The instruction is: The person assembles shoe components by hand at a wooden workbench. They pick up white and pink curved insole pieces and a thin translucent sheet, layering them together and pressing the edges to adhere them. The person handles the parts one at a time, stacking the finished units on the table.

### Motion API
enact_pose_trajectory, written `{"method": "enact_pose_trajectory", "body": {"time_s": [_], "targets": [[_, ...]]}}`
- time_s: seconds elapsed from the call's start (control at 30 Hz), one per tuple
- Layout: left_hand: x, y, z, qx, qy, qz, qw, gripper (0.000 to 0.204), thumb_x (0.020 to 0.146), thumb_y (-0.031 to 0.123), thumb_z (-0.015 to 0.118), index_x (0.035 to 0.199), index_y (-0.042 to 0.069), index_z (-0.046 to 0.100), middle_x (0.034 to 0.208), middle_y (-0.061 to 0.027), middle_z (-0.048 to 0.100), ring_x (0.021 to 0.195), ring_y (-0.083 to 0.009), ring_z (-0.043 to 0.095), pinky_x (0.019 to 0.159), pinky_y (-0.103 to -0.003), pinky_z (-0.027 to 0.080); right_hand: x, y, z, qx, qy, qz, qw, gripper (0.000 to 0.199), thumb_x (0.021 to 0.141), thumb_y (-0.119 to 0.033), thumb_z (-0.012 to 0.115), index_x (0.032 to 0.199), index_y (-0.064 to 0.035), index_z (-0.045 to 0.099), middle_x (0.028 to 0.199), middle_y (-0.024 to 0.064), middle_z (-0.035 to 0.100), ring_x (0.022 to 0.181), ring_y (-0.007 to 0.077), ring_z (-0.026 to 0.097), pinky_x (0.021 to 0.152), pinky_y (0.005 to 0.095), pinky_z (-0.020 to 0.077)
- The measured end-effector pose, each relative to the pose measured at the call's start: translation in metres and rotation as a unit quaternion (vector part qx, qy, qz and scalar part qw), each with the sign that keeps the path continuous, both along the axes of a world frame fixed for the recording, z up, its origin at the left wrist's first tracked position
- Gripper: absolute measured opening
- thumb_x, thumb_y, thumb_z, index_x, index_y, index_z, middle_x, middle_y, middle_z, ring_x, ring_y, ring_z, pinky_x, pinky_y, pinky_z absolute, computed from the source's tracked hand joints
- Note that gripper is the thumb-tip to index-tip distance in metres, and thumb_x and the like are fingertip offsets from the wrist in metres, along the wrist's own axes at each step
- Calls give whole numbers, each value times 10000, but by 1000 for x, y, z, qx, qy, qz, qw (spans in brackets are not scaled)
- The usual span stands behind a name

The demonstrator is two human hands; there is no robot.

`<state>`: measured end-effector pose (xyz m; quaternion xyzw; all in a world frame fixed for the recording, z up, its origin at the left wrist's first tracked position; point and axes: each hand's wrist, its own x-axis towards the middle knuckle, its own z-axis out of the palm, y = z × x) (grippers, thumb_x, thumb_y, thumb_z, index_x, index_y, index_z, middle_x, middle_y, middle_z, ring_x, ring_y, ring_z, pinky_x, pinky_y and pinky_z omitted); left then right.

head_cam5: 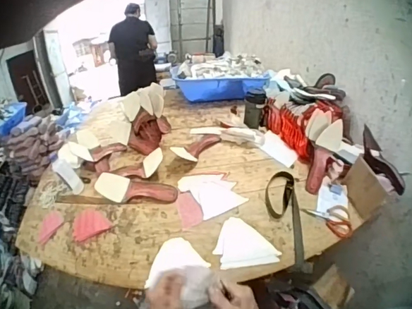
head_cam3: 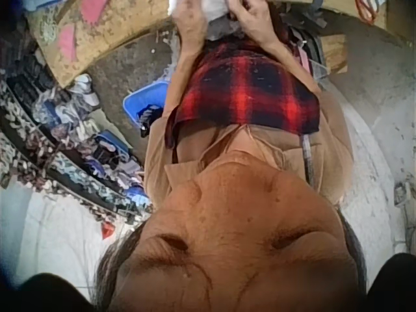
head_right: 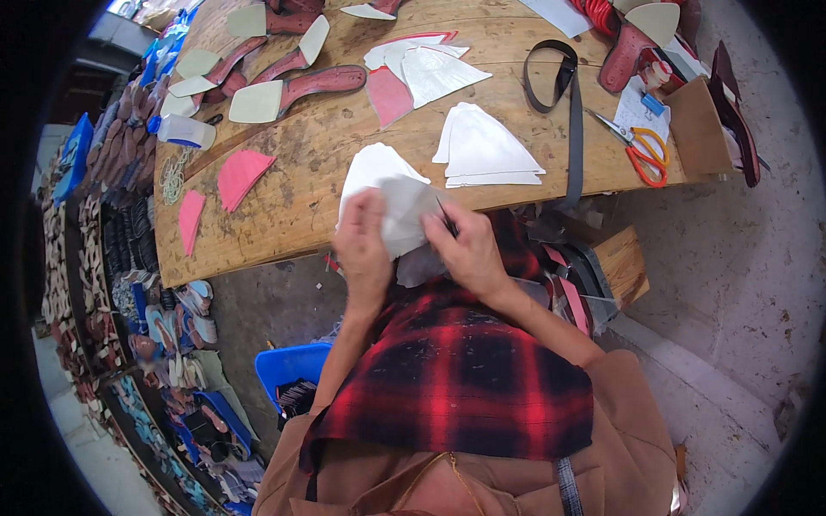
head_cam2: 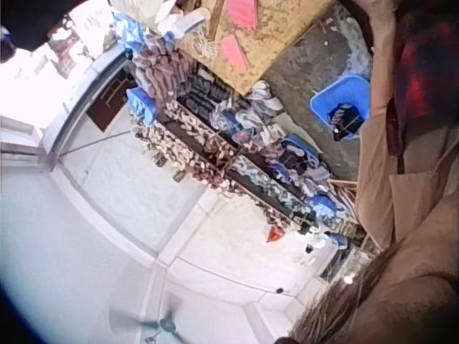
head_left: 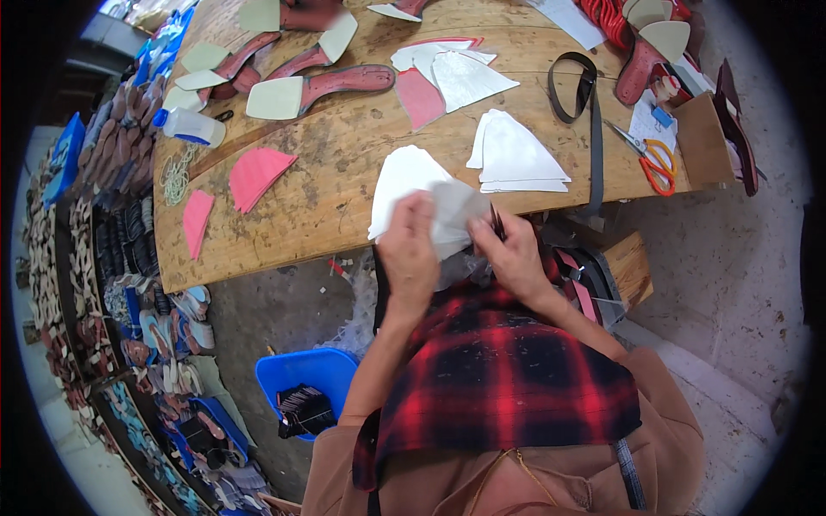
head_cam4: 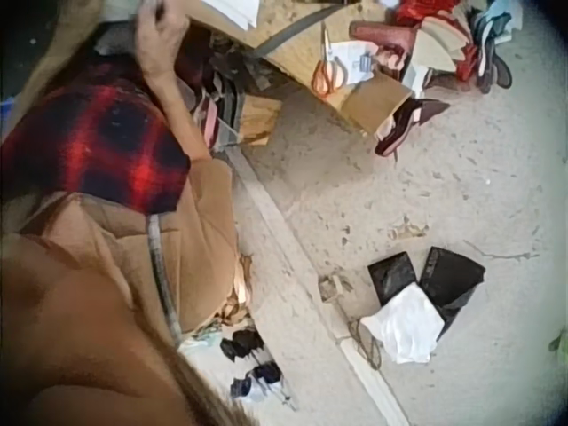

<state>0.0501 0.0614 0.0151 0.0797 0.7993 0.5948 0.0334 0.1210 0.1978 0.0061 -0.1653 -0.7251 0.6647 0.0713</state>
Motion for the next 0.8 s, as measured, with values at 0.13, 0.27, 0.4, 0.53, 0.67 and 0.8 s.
{"method": "enact_pose_trajectory", "body": {"time_s": [0.13,0.27,0.4,0.53,0.67,0.8], "targets": [[-55,-54,10,156,62,199,965,161,1007,153,561,1051,9,618,945,-33,643,877,-94,594,785,-251,491,48,6,-35,118,-54,-35,991,270,914,-176,610,758,24,518,595,146,475,511,192,437,504,362,381],[-73,-90,18,170,18,124,977,173,1004,183,566,1048,21,606,916,-16,630,815,-61,573,724,-228,476,82,48,-66,336,-164,145,916,204,856,-182,633,967,-10,641,825,228,665,795,401,656,692,444,511],[-47,-48,5,211,-137,-46,967,161,999,182,569,1036,27,598,891,-5,638,763,-48,576,685,-211,470,32,37,22,249,49,-37,967,253,835,-142,727,1037,-21,636,870,107,661,756,231,626,659,322,479],[-28,-16,9,301,-263,-129,908,128,995,155,569,1018,30,582,861,-24,659,727,-59,609,641,-208,496,-2,41,52,128,11,32,991,191,860,-132,728,982,-14,638,821,10,635,704,94,558,630,239,441],[-18,-10,10,498,-373,-145,769,504,991,470,474,1210,18,521,1134,-124,631,997,-187,624,866,-336,510,1,33,40,-14,-19,23,999,181,904,-174,700,947,-10,637,781,-25,597,719,48,516,650,227,435],[6,-3,-21,643,-429,-146,617,647,1016,517,386,1488,76,351,1467,-137,458,1345,-307,442,1151,-473,309,1,15,9,-51,1,-40,998,183,934,-184,663,938,-4,634,773,-5,602,703,64,522,643,245,443]]}}
